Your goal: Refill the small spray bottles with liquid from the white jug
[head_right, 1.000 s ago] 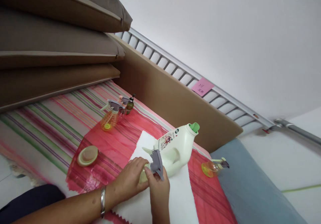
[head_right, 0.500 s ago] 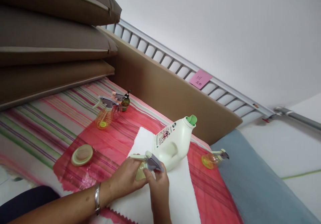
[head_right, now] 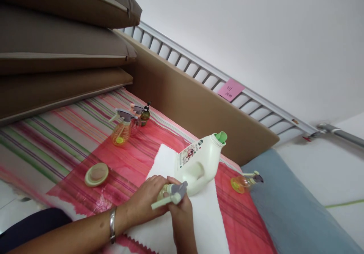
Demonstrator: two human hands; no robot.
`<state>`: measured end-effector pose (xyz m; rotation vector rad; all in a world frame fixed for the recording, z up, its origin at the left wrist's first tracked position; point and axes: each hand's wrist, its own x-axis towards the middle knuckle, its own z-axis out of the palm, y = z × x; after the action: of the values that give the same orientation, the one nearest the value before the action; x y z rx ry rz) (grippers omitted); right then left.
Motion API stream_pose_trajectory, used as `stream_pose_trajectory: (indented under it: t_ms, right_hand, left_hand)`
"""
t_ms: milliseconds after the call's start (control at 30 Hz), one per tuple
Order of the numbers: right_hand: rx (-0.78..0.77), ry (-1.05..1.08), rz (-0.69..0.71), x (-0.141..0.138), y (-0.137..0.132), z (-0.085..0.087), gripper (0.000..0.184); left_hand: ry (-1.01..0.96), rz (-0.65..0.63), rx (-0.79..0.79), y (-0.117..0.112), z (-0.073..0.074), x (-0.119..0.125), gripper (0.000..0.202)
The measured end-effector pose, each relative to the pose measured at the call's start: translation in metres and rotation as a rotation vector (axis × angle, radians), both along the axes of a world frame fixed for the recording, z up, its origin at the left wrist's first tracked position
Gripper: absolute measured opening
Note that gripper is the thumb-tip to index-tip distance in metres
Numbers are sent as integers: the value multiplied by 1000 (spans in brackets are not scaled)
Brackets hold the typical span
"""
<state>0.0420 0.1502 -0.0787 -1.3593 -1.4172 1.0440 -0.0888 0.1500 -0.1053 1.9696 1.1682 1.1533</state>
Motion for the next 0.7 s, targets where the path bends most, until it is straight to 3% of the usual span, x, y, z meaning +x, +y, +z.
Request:
stream_pose_trajectory:
  t_ms: [133,233,333,433,567,700]
  right_hand:
    - [64,20,-80,-3,-3,5,55]
    - [50,-87,-190,-2,-3,7,47]
    - [6,-63,-100,1,-2,8,39]
    - [14,-15,-18,2,-3,6,38]
    - [69,-79,-54,-2,-3,3,42]
    - [145,-90,-66,0,0,17,42]
  left_hand:
    - [7,6,9,0,0,-1,28]
    - [5,36,19,2,-5,2,31]
    - [-29,58,22,5,-11,4,41]
    - [-47,64,10,5,-12,5,38]
    - [-78,43,40,3,-9,5,43]
    - [-57,27,-13,2,-7,2,45]
